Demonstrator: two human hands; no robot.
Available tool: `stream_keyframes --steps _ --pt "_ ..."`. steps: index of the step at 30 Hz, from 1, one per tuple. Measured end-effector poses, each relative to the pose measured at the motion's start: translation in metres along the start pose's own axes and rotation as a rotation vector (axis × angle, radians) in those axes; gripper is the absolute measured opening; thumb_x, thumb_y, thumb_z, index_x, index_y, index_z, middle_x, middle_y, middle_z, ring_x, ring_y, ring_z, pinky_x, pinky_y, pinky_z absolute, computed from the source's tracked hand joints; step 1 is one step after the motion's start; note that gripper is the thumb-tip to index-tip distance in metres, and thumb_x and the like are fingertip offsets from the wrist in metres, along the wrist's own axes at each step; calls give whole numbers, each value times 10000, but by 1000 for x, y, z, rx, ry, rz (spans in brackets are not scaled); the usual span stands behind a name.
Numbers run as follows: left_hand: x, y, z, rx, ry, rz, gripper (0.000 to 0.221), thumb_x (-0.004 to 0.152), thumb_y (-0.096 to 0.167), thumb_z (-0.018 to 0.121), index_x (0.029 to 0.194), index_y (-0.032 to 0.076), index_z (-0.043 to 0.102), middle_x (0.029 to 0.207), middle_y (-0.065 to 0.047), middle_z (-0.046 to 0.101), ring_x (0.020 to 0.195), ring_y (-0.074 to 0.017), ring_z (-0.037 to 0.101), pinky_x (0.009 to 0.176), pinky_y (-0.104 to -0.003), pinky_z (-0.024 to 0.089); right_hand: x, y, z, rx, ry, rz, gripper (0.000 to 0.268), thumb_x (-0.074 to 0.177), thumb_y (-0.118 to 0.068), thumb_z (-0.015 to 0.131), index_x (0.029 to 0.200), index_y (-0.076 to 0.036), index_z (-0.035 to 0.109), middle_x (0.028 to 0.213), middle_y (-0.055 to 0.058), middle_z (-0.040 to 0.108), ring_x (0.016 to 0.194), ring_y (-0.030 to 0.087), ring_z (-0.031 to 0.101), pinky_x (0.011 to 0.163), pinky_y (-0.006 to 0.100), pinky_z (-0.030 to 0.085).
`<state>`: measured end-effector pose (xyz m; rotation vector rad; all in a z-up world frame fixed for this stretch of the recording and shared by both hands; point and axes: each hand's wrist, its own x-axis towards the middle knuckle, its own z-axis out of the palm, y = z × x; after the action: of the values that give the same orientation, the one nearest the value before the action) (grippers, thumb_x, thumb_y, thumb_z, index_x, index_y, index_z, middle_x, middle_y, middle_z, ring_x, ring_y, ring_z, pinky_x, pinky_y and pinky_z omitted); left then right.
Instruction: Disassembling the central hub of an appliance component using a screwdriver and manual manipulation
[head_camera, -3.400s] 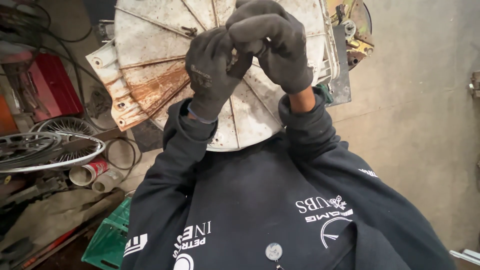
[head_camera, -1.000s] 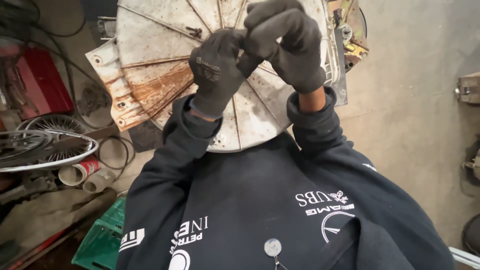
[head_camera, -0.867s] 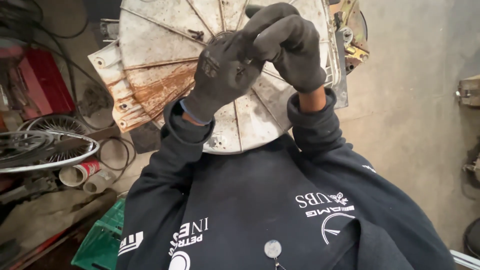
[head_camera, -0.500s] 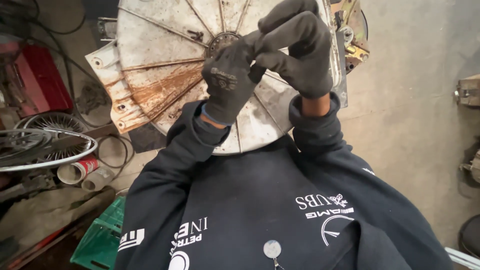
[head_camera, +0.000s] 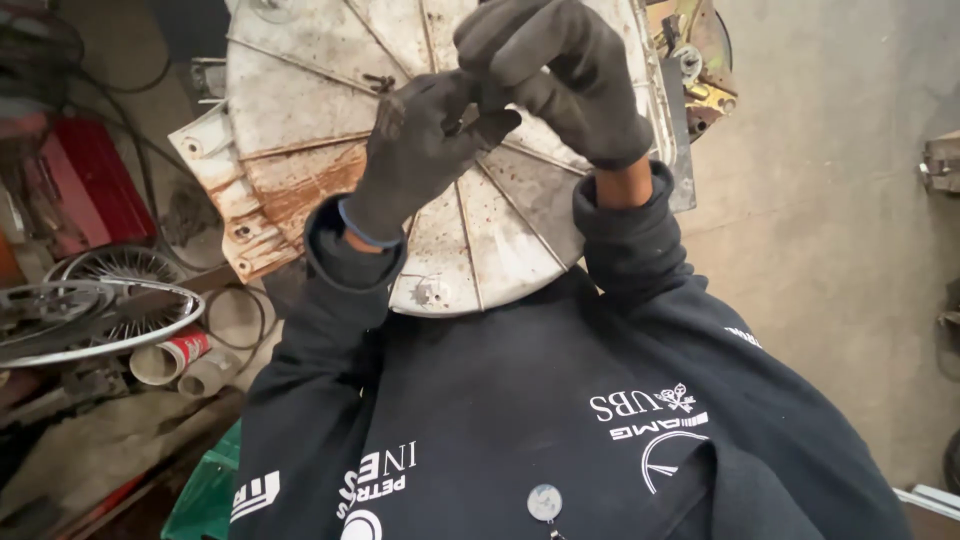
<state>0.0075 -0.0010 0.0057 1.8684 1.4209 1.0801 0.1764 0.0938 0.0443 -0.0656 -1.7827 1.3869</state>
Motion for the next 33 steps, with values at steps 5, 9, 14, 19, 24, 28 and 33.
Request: stream_keyframes --steps 5,9,14,19,24,28,33 --pt "-12 2 21 348 419 160 177 948 171 772 1101 129 694 947 -83 764 866 -299 757 731 -416 589 -4 -8 9 -246 -19 -69 329 884 -330 830 961 -64 652 1046 104 518 988 267 529 862 415 436" --pt "-12 -8 32 316 485 89 123 934 186 697 921 99 611 717 -69 587 631 -233 616 506 -383 409 0 -23 25 -260 29 -109 116 1003 -46 762 980 -39 649 1092 162 614 1022 297 651 1009 457 560" --pt "-4 -9 31 519 490 35 505 898 480 813 1060 74 560 786 -79 611 725 -341 657 663 -471 481 4 -19 22 -140 -25 -76 238 1126 -250 555 1028 -33 538 1032 178 634 949 342 661 827 439 537" --pt "-15 6 5 -13 140 117 344 1009 124 614 1323 6 539 1042 -198 669 938 -383 665 783 -487 531 0 -2 17 27 -69 -130 235 1151 -238 495 981 -83 544 1067 143 610 948 347 560 896 499 492" --pt "-15 11 -2 -64 162 111 272 1037 159 782 1263 96 644 1154 -148 728 976 -331 739 774 -436 569 -28 2 10 -98 -32 -94 75 1158 -89 495 1164 -35 547 1322 223 555 1247 350 609 936 422 644" --pt "-13 18 -1 75 305 82 186 954 248 803 1111 191 719 986 -39 723 807 -220 653 711 -395 503 -26 1 11 -241 9 -136 237 1083 -313 620 1123 -81 594 1300 170 555 1254 294 563 997 438 540" --pt "-2 10 19 276 410 115 208 919 286 771 966 157 614 865 -50 617 805 -284 636 645 -442 453 -33 -1 16 -350 61 -189 328 944 -290 830 1084 -80 620 1218 123 549 1186 272 539 963 437 468"
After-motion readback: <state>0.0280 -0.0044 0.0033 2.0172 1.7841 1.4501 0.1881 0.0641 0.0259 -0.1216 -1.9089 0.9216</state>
